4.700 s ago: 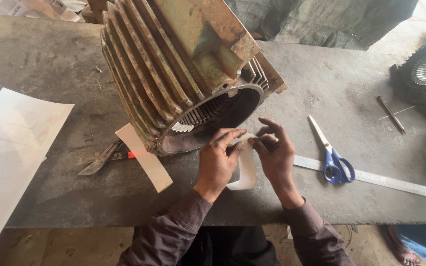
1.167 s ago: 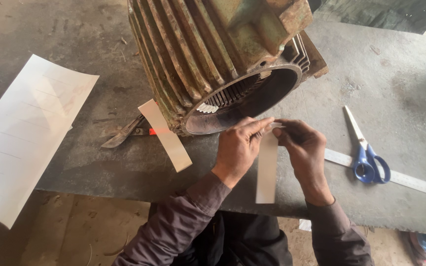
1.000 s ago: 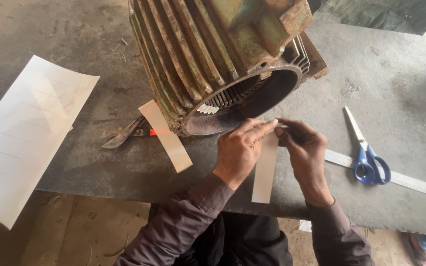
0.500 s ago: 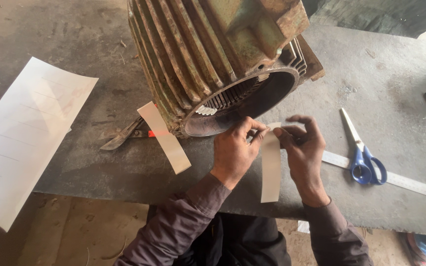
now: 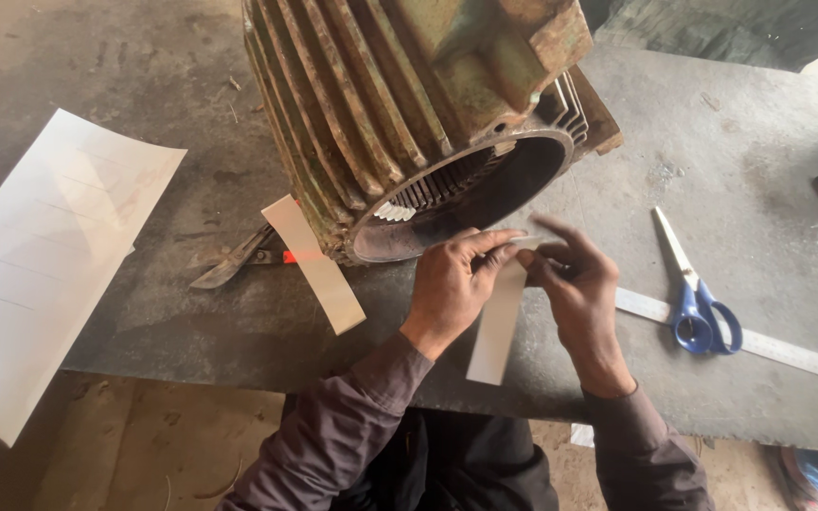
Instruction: The person folds and inserts white paper strips into the slots of a motor stator. They use a ruler to measure and align the paper, then press the strips into place with their fingers.
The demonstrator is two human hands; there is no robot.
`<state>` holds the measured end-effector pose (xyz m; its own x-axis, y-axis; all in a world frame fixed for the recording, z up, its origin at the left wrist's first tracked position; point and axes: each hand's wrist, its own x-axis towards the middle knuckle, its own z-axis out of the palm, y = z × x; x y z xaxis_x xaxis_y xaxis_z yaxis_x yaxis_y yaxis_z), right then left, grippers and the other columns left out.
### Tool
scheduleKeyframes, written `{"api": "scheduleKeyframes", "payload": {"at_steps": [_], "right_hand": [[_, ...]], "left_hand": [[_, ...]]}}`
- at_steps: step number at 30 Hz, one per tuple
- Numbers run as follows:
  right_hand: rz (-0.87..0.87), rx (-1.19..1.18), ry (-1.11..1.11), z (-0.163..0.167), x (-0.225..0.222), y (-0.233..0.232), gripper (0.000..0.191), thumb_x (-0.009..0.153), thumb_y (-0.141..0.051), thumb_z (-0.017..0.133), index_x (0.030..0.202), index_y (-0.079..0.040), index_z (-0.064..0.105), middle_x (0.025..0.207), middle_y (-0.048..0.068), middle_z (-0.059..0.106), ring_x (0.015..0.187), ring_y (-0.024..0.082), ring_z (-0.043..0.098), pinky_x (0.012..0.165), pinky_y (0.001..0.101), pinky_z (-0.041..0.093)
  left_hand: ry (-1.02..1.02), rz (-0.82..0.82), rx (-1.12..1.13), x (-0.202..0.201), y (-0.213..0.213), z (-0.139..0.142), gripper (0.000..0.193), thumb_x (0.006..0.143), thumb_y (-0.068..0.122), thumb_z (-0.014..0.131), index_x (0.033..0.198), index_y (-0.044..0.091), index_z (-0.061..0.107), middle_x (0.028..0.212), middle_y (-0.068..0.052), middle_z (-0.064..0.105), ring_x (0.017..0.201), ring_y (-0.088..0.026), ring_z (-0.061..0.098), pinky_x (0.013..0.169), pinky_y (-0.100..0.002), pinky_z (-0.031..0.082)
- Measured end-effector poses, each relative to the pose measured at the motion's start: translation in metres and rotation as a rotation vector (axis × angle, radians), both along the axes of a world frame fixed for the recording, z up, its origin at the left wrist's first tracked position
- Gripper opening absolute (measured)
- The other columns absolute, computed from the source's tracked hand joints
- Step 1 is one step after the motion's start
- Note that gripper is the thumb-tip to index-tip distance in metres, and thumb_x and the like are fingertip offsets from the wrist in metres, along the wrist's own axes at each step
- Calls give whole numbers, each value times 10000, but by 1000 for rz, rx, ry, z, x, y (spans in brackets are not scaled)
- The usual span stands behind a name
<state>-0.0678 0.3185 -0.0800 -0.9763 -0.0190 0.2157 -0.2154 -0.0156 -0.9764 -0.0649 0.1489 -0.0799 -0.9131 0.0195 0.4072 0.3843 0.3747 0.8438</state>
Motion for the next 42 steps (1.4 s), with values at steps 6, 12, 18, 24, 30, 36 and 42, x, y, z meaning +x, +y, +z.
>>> {"api": "scheduleKeyframes", "payload": {"at_steps": [6, 12, 18, 24, 30, 36, 42], "right_hand": [[24, -83, -38, -7, 0, 1, 282, 961, -15, 707, 1228, 69, 671, 962, 137, 757, 839, 158, 734, 739, 306, 639], [12, -100, -45, -12, -3, 2, 268, 956, -29, 709, 1204, 63, 670, 981, 157, 757, 853, 195, 759, 758, 346, 664], [35, -146, -48, -12, -3, 3, 265, 966, -47, 697, 1207, 58, 670, 1011, 147, 749, 892, 190, 757, 791, 356, 673], [0, -124, -29, -6, 0, 2, 258, 965, -16, 691, 1213, 57, 683, 1009, 158, 765, 864, 193, 762, 765, 331, 661], [-112, -23, 97, -5, 7, -2, 224, 982, 21, 698, 1202, 58, 676, 1031, 167, 767, 889, 172, 750, 750, 300, 631], [-99, -118, 157, -17, 3, 3, 57, 1003, 32, 690, 1043, 30, 651, 982, 144, 750, 878, 165, 751, 756, 317, 655], [-137, -193, 136, -11, 3, -1, 121, 975, 26, 707, 1047, -4, 615, 986, 132, 753, 858, 147, 739, 718, 299, 640]], "left_hand": [[79, 42, -136, 8, 2, 8, 343, 994, 189, 697, 1333, 238, 708, 920, -4, 744, 689, -116, 677, 606, -257, 561], [93, 60, -167, 11, 2, 9, 412, 981, 148, 699, 1363, 300, 672, 931, 17, 726, 692, -111, 677, 622, -257, 578], [159, 32, -67, 9, 7, -6, 221, 985, 117, 708, 1082, 308, 763, 987, 45, 740, 822, -100, 725, 690, -233, 611], [67, 39, -111, 4, 10, -10, 183, 961, 134, 721, 1085, 259, 770, 961, 27, 765, 765, -116, 724, 648, -250, 597], [57, 29, 26, 4, 10, 2, 282, 1001, 201, 691, 1281, 174, 682, 1085, -45, 778, 828, -114, 763, 658, -243, 618], [50, 61, -34, 6, 10, 6, 199, 972, 172, 716, 1162, 174, 777, 923, -25, 786, 681, -114, 713, 574, -250, 572], [14, 50, 97, 4, 3, 1, 93, 964, 89, 718, 1001, 156, 771, 926, 14, 762, 697, -60, 725, 569, -211, 590]]}}
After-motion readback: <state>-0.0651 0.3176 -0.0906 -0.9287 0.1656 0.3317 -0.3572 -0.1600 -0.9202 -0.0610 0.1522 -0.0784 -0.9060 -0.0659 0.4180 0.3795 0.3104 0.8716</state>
